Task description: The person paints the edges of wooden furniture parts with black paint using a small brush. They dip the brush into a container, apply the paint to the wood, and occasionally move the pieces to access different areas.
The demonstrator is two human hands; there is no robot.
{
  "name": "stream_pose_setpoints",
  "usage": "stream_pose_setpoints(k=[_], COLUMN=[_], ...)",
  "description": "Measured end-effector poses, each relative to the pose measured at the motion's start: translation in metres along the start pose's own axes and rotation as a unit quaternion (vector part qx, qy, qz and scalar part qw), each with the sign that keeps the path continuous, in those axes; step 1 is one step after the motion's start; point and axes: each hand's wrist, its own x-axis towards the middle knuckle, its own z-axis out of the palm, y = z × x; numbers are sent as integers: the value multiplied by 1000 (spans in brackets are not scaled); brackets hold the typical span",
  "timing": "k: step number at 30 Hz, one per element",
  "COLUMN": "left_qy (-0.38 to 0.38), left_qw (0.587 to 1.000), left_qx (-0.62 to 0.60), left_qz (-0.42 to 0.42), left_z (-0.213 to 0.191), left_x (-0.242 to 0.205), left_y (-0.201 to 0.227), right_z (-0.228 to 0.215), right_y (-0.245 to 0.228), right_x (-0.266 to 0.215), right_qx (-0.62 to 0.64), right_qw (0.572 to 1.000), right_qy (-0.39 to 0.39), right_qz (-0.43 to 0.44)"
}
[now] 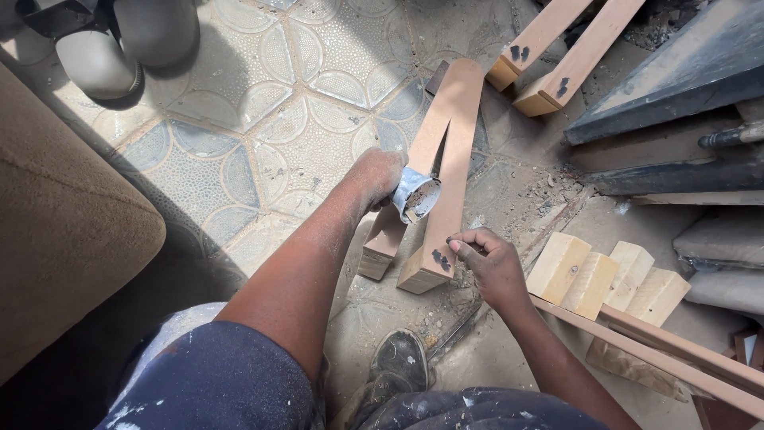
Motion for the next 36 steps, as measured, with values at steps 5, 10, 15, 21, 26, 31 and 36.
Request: stream_pose_setpoints(k=[5, 10, 15, 21, 26, 31, 36], left_qy=[32, 35, 35, 40, 49, 50, 47], left_qw=[999, 999, 999, 998, 997, 992, 996], left_qx=[2, 22, 3, 14, -67, -117, -80], left_qz=[3, 30, 32, 43, 6, -1, 12], left_z=[-16, -30, -36, -33, -24, -14, -18], left_x=[8, 1, 0, 9, 9, 16, 7], left_y=[-13, -7, -9, -11, -7, -7, 3], right_z=[25, 47, 64, 67, 64, 65, 63], right_y=[-48, -70, -67, -59, -54, -50, -20], right_x=[8, 25, 29, 24, 21, 16, 31], right_qx=[-30, -182, -201, -317, -433, -567, -524], right_qw=[994, 969, 955, 922, 865, 766, 747], right_qy=[-98, -167, -215, -206, -203, -190, -134], right_qz=[23, -12, -47, -84, -152, -238, -386])
